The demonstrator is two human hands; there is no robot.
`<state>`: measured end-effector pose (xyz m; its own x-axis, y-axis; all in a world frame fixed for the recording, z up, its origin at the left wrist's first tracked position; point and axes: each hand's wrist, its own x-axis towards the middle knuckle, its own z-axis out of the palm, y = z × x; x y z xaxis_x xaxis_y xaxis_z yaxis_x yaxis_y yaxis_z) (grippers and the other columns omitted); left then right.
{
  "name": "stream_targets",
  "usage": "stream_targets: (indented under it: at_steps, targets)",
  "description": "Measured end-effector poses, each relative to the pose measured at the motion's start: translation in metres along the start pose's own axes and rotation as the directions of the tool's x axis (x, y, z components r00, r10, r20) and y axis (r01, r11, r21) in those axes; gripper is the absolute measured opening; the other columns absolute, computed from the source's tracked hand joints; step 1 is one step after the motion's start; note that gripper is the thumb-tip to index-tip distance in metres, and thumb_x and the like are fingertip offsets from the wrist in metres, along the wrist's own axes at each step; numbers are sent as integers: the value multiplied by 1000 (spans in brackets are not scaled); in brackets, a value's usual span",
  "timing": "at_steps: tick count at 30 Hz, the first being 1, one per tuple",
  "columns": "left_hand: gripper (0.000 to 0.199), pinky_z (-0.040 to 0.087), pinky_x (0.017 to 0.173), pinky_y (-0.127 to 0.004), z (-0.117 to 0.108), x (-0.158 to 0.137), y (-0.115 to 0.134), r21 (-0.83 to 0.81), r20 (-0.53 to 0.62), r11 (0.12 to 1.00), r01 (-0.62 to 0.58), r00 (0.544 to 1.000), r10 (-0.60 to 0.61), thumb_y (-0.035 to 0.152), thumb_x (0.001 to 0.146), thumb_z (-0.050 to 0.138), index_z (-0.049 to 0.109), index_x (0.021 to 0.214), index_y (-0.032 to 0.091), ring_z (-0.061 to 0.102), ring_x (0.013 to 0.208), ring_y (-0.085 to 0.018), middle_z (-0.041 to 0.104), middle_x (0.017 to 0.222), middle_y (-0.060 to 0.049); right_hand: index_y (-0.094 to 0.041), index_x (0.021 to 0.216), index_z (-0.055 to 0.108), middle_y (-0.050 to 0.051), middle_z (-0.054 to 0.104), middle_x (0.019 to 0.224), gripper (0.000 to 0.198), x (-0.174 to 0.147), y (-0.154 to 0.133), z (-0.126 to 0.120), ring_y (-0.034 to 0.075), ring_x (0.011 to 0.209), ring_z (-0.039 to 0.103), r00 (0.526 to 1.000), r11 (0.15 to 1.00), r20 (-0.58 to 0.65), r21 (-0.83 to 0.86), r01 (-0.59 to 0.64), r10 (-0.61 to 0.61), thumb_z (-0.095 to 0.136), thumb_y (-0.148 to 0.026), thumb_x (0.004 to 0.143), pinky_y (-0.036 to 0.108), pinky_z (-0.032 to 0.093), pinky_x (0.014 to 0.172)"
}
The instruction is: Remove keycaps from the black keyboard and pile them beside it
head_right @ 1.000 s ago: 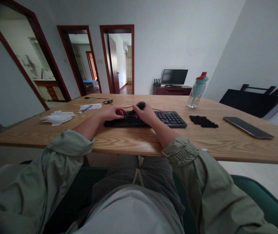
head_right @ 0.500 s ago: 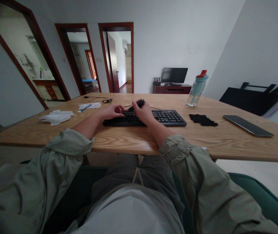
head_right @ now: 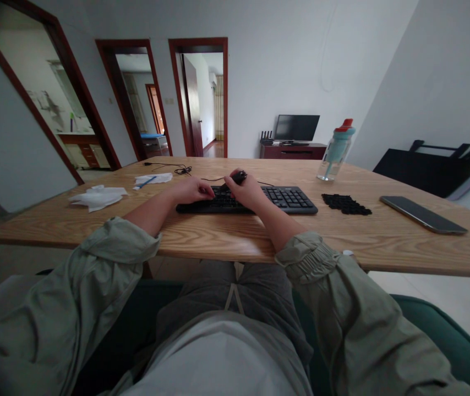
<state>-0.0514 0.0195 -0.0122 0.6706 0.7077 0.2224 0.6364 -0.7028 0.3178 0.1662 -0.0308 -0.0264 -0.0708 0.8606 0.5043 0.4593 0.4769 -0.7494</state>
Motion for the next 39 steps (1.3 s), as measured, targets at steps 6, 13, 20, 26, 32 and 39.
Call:
stream_targets:
  at_steps: [6, 13, 20, 26, 32, 39]
  targets:
    - [20, 46, 74, -23, 0, 1, 1, 115, -25, 993, 3, 1000, 0, 25, 80, 65, 78, 94, 19, 66, 78, -14, 76, 88, -2, -21, 83, 53, -4, 54, 51, 27, 11, 7, 9, 12, 43, 47, 997, 995, -31, 77, -68, 71, 57, -48, 87, 25, 37, 46]
    - [21, 46, 71, -20, -2, -2, 1, 112, 24, 994, -7, 1000, 5, 22, 78, 63, 78, 93, 19, 65, 75, -13, 76, 86, 0, -21, 85, 54, -4, 52, 56, 27, -5, -3, 8, 13, 56, 48, 991, 990, 21, -31, 136, -135, 56, -48, 86, 27, 39, 58]
    - [23, 46, 71, -21, -3, -4, 5, 74, 54, 997, -7, 999, 3, 22, 75, 61, 78, 91, 20, 65, 76, -14, 76, 86, 0, -20, 79, 53, -1, 54, 70, 18, -23, -14, 6, 15, 70, 49, 961, 950, 89, -151, 272, -261, 59, -37, 80, 28, 40, 69]
    - [20, 42, 63, -22, -4, -6, 6, 45, 60, 998, 40, 997, -43, 20, 71, 63, 76, 86, 20, 60, 66, -13, 74, 77, 1, -21, 84, 54, 2, 61, 84, 11, -26, -9, -1, 17, 80, 54, 898, 913, 266, -117, 390, -350, 60, -28, 77, 29, 43, 77]
    - [18, 39, 62, -25, -3, -5, 8, 75, 6, 996, 39, 999, -40, 28, 74, 66, 70, 87, 16, 57, 68, -15, 69, 78, -2, -20, 84, 59, 0, 61, 77, 17, -18, -7, -9, 16, 76, 55, 942, 961, 234, -78, 265, -240, 65, -34, 77, 29, 44, 74]
    - [37, 45, 75, -25, 0, -1, 6, 67, -41, 997, -32, 999, 35, 30, 77, 69, 68, 112, 20, 62, 83, -16, 71, 97, -3, -14, 92, 65, 2, 63, 79, 32, 4, 1, -10, 15, 73, 54, 986, 989, 99, 74, 128, -135, 70, -38, 73, 30, 45, 69]
